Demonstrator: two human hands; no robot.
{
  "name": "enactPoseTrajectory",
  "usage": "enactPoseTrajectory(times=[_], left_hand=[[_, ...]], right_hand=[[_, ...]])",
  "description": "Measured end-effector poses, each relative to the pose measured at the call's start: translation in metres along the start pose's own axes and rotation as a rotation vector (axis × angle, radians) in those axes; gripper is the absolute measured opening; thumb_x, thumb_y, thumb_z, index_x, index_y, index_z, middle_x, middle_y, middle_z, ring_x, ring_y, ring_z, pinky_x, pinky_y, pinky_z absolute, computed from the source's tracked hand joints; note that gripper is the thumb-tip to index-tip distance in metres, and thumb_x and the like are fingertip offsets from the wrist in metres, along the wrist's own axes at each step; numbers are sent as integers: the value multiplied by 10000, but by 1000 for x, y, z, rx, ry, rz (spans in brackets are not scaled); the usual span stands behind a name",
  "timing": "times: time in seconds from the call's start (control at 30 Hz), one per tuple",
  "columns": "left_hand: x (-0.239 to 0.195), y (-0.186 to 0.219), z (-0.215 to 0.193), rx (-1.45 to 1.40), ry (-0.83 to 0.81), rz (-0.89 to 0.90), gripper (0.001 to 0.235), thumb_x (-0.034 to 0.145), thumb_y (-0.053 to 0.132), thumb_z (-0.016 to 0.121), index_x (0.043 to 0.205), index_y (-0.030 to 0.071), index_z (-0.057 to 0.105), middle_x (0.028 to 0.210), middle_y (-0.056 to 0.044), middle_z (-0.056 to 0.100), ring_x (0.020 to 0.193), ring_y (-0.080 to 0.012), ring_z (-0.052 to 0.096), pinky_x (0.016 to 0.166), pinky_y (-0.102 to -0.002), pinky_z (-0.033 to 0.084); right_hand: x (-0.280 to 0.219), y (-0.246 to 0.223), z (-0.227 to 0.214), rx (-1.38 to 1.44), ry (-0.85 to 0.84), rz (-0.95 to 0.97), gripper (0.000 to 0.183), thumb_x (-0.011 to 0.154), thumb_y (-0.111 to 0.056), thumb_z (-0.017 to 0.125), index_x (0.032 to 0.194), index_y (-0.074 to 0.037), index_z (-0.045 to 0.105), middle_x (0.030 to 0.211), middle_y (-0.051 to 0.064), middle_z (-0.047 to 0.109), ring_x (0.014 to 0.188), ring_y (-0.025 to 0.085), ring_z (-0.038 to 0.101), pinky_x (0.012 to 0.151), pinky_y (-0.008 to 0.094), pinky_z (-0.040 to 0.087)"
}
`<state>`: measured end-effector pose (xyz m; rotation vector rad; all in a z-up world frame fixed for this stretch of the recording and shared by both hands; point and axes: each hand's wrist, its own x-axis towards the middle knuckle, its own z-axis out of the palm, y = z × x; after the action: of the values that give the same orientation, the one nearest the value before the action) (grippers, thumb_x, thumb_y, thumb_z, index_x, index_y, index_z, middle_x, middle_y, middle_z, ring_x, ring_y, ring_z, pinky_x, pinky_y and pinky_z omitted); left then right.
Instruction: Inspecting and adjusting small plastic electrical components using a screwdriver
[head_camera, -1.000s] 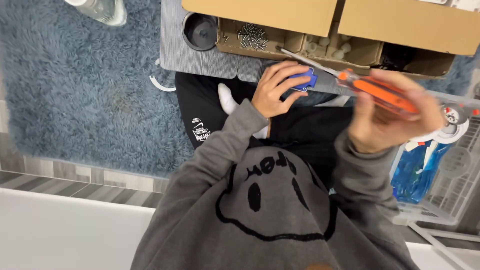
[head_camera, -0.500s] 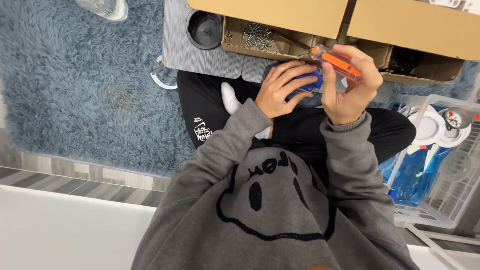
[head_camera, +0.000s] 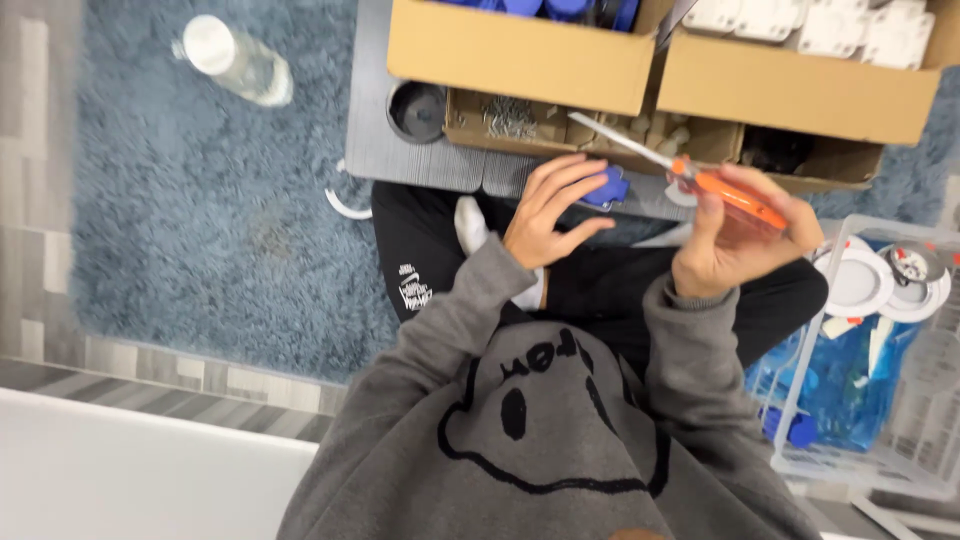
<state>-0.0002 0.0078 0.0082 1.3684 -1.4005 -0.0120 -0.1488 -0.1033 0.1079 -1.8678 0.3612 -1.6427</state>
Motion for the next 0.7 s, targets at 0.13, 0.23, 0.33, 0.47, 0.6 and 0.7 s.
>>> enactPoseTrajectory(times=[0.13,0.23,0.33,0.47,0.6,0.7], left_hand=[[-1,16,-15,-144,160,-171,451,1045,245,825,1419,69,646,1424,-122,671,1298,-284,666,1093,-397,563],[-1,17,-22,-266,236,-295,374,1064,140,765,1406,57,638,1396,-149,638,1185,-242,720,891,-297,616],[0,19,-31,-419,247,-416,421,1081,49,715,1475,42,565,1383,-159,653,1031,-200,761,831,-256,613],[4,22,-41,-527,162,-518,441,1136,139,640,1547,41,513,1292,-137,725,837,-175,756,812,-257,661],[-1,22,-41,-543,112,-518,328,1150,152,605,1460,46,600,1181,-133,760,840,-182,763,820,-279,645],[-3,22,-39,-514,114,-508,241,1140,136,620,1361,51,666,1094,-127,792,809,-167,769,792,-280,657]], right_hand=[[-7,-7,-17,7,100,124,352,1162,-76,641,1332,-152,342,1133,362,619,863,467,645,807,568,628],[-19,-3,-27,116,169,221,366,1168,-71,643,1349,-173,341,1184,347,607,769,493,645,730,623,669],[-28,-6,-33,174,205,292,365,1168,-72,644,1348,-179,345,1218,331,605,829,467,636,758,617,662],[-36,-9,-40,175,185,293,336,1160,-72,626,1325,-161,347,1200,332,593,944,402,633,829,619,673],[-47,-8,-49,158,157,295,343,1147,-117,632,1313,-170,336,1163,345,618,744,437,636,705,556,652],[-55,-6,-56,172,175,329,377,1128,-101,660,1327,-167,347,1150,338,624,754,407,644,700,519,650]])
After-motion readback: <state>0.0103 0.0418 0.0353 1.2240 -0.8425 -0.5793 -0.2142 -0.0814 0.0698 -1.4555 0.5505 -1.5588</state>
